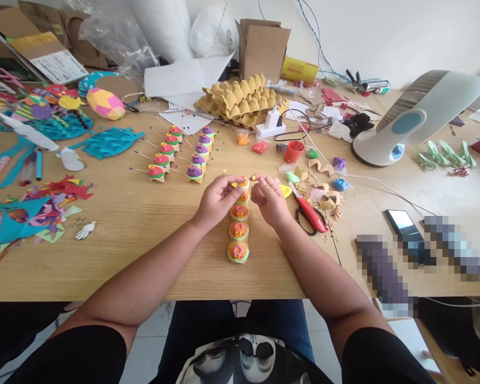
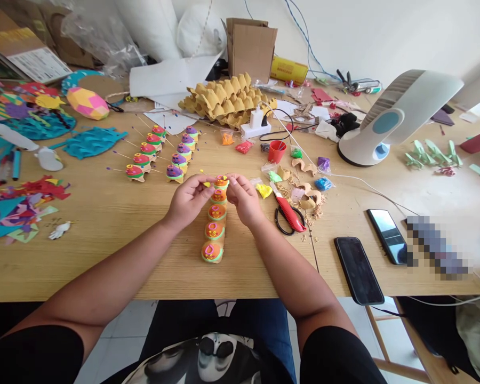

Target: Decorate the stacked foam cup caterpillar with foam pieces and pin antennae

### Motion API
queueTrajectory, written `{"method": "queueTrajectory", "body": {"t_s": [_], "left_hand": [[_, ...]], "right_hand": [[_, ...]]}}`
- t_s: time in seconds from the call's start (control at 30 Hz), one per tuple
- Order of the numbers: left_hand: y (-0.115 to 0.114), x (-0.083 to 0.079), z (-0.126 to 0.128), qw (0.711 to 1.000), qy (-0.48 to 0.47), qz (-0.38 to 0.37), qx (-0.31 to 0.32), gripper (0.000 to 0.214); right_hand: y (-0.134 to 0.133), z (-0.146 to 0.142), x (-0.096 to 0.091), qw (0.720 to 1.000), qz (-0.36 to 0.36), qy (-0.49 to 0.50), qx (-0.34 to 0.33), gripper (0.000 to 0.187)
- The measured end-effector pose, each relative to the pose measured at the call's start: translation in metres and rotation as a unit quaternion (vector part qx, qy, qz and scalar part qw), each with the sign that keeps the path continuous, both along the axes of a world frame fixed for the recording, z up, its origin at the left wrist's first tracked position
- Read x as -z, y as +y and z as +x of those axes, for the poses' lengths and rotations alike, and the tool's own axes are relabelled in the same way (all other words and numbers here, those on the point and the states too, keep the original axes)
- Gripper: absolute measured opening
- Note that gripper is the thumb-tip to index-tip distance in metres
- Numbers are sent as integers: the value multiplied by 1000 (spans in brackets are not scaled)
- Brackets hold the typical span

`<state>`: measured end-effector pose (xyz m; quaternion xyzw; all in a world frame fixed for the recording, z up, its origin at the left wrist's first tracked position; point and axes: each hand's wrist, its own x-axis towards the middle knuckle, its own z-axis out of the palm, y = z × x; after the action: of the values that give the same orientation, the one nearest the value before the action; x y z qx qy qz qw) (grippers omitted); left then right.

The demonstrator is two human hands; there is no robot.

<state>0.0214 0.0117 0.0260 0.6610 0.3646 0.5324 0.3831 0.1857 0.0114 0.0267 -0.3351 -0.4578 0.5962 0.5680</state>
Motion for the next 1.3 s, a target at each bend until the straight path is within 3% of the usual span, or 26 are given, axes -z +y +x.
{"method": "queueTrajectory", "body": {"t_s": [0.17,0.3,0.57,0.7,0.93,1.17,1.3], "left_hand": [[-3,0,1,994,74,72,-30,21],[-4,-3,1,992,86,84,-31,23],[-7,-6,1,993,80,82,28,16],[-7,-7,0,995,66,77,11,16],[-4,-5,-1,994,69,77,-16,17],[-2,0,-2,995,74,72,-15,15],[-3,-1,-2,992,94,78,-12,15]], "right_hand": [[-1,0,-6,1000,2,11,18,36],[-3,-1,-8,999,12,24,28,35],[-10,-4,-10,994,91,-39,-40,38],[-11,-3,-11,996,75,-24,-34,42],[2,6,-9,997,8,13,72,36],[2,7,-7,998,8,1,59,42],[5,8,-3,998,-15,-9,57,35]]}}
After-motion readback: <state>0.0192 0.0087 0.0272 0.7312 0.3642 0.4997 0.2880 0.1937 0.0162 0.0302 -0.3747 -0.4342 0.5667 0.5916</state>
